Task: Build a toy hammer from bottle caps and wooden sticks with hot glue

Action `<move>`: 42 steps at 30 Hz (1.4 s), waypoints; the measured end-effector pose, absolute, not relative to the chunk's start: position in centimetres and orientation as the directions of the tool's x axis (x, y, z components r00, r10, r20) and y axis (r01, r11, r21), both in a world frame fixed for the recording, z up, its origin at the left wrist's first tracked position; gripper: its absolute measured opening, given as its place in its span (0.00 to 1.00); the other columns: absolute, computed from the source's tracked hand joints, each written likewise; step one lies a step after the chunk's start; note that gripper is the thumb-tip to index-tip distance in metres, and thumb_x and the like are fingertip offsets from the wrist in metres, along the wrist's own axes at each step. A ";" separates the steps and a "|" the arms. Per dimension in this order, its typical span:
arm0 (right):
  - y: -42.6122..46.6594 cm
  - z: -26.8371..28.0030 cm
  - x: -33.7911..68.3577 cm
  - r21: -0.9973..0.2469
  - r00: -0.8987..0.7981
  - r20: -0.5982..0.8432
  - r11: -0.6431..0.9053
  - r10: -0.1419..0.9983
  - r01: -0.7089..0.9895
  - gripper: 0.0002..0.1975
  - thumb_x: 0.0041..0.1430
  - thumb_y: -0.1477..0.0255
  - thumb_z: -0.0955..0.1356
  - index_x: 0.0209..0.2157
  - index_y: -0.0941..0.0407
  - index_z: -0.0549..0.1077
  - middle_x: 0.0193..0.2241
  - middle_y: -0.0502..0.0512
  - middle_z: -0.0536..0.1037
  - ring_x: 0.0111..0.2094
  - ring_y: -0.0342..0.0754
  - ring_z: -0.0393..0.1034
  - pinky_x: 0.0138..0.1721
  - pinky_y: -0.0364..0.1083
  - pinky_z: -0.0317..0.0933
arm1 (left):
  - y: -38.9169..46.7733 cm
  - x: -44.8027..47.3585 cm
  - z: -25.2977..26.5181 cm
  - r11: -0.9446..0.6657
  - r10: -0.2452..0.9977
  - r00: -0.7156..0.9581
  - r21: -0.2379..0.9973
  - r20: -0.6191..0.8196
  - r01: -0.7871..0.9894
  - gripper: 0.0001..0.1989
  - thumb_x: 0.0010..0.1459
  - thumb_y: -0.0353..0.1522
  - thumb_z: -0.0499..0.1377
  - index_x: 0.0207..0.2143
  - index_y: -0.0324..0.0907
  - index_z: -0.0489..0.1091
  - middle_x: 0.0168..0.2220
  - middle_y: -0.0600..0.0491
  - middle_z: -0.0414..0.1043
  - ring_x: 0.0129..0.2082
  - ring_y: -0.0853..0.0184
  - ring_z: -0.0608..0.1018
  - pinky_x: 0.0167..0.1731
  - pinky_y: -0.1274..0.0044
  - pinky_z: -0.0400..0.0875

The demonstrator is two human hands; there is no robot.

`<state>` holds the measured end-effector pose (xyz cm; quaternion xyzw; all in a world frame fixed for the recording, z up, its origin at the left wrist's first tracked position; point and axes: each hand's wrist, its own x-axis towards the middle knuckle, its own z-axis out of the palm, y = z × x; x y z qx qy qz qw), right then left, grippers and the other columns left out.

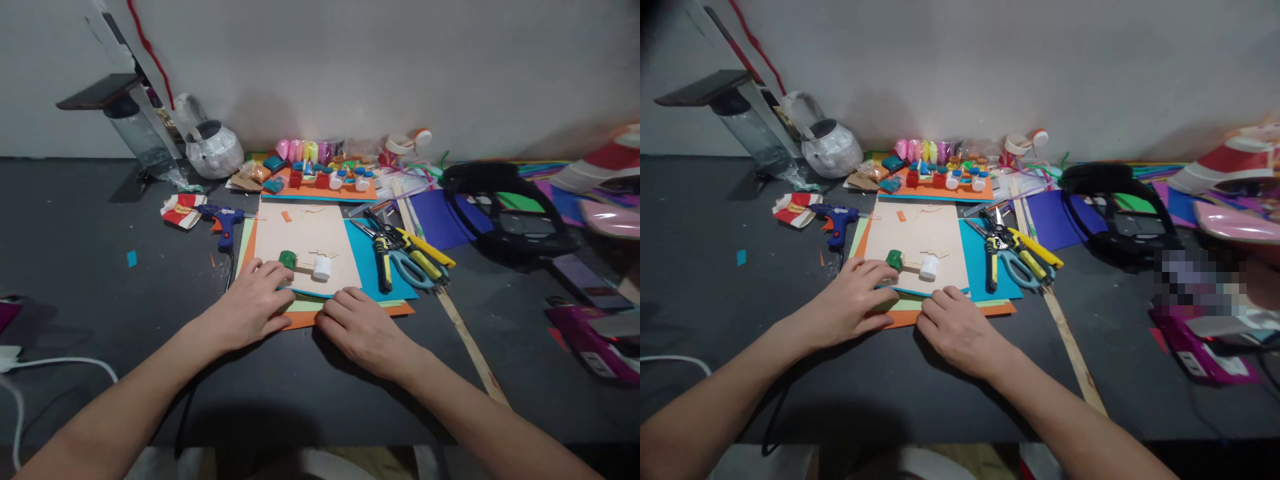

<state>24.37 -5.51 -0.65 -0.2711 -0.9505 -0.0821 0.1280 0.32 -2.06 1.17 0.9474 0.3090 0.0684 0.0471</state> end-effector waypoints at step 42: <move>-5.9 -1.2 27.7 0.078 -0.745 0.291 0.761 0.600 0.644 0.12 0.68 0.75 0.63 0.31 0.59 0.75 0.26 0.55 0.70 0.30 0.49 0.58 0.35 0.49 0.49 | -4.1 3.1 -0.1 -0.861 0.456 0.858 -0.126 0.237 0.493 0.08 0.65 0.29 0.53 0.31 0.40 0.68 0.28 0.52 0.69 0.31 0.61 0.69 0.34 0.68 0.57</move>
